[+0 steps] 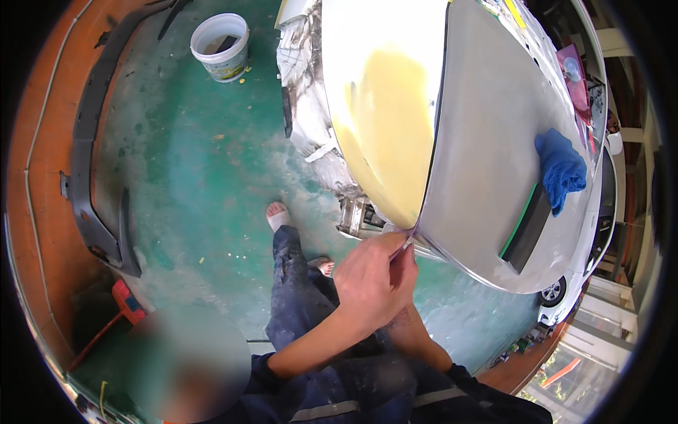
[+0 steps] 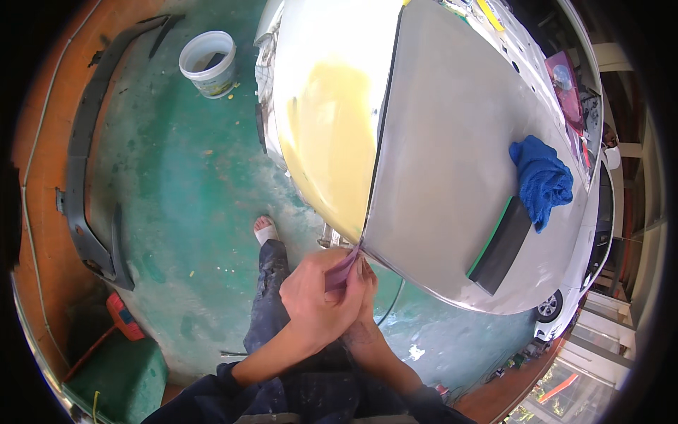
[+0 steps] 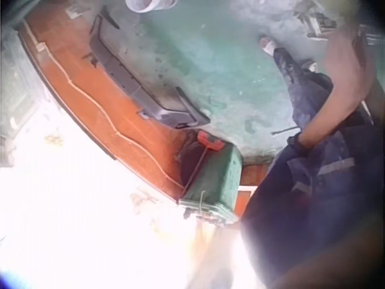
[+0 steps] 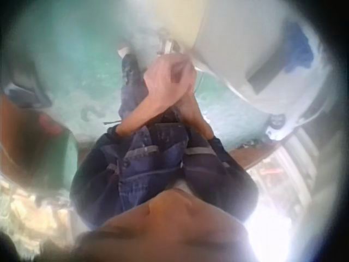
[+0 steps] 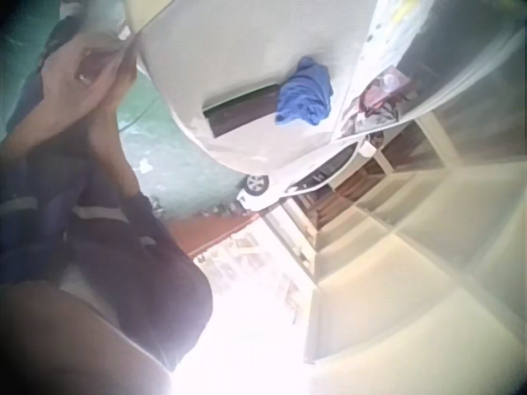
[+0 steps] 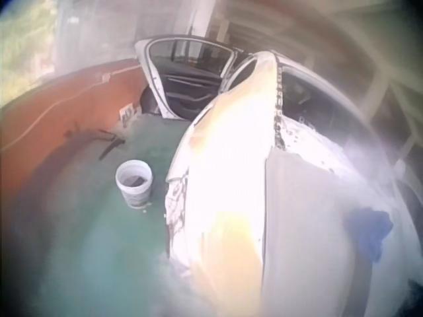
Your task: The person sands the surface of a car hood using a sanding block and sandpaper, then wipes the area with a cloth. The person repeatedly dips the sanding block into a bucket of water and continues sanding different sections of the hood.
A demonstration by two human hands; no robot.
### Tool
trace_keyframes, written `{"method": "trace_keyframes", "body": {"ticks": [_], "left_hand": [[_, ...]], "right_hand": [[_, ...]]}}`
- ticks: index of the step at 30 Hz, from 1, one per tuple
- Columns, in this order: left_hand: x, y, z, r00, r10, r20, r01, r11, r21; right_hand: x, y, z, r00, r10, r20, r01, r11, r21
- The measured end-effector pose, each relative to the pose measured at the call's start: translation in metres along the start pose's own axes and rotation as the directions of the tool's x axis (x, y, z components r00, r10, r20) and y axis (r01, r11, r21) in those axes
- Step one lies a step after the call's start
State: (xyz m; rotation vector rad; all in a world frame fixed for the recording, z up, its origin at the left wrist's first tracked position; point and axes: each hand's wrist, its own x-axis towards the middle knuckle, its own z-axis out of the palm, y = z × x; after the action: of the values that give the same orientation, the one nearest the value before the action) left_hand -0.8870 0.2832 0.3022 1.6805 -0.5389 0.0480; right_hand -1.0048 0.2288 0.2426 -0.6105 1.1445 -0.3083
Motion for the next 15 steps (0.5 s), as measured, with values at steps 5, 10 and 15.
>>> {"method": "trace_keyframes", "body": {"ticks": [5, 10, 15], "left_hand": [[-0.009, -0.01, -0.007, 0.999, 0.042, -0.001, -0.042, 0.999, -0.032], [-0.012, -0.011, -0.008, 0.996, 0.093, -0.011, -0.093, 0.994, -0.065], [-0.013, -0.016, -0.009, 0.995, 0.095, 0.028, -0.091, 0.99, -0.112]], "right_hand": [[-0.009, -0.018, 0.034, 0.96, -0.263, 0.091, 0.279, 0.918, -0.281], [-0.047, -0.018, 0.03, 0.507, -0.85, 0.144, 0.692, 0.302, -0.655], [-0.05, -0.062, 0.063, 0.125, -0.772, 0.623, 0.515, -0.486, -0.706]]}}
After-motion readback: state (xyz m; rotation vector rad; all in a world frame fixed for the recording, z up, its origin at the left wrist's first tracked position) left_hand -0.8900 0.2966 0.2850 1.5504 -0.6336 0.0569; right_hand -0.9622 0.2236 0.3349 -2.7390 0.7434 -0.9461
